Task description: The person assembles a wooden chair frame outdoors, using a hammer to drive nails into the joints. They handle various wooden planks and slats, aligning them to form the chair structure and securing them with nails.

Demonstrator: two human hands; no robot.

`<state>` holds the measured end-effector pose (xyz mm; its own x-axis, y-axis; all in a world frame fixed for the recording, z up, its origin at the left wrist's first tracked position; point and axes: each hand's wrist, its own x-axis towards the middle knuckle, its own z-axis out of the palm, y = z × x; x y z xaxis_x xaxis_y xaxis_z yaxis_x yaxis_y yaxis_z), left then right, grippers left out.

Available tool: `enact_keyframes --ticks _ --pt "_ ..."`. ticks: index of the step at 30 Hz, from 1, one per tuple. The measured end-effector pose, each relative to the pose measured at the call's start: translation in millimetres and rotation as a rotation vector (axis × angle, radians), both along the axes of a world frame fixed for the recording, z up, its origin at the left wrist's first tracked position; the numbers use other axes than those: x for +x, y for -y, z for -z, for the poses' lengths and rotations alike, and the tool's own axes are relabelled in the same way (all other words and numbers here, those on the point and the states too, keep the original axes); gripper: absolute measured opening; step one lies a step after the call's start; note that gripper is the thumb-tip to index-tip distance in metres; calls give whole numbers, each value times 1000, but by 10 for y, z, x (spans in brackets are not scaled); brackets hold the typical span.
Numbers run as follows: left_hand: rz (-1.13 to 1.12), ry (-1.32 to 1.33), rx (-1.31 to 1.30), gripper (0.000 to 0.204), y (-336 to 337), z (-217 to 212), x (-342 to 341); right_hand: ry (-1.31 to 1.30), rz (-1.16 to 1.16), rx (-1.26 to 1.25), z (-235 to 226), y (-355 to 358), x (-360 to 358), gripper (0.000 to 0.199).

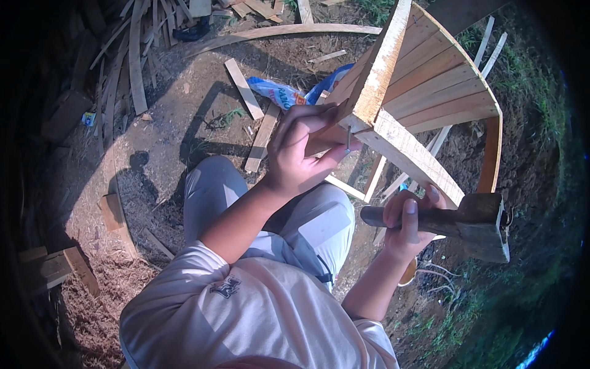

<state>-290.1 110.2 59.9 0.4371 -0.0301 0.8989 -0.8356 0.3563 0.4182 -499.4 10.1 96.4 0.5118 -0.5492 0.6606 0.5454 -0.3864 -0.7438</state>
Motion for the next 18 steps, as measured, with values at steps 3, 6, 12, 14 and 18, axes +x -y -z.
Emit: enact_keyframes --ticks 3,6,12,14,18 --pt "48 -98 -17 54 8 46 -94 4 -3 15 25 22 -23 43" --pt "230 -222 28 49 -39 51 -117 1 -7 29 42 38 -17 42" --pt "661 -282 173 44 -17 9 168 7 3 53 21 -15 6 41" --pt "805 -320 199 47 18 9 223 3 -4 50 23 -4 10 41" --pt "1035 -503 48 47 166 107 175 6 3 59 36 4 30 41"
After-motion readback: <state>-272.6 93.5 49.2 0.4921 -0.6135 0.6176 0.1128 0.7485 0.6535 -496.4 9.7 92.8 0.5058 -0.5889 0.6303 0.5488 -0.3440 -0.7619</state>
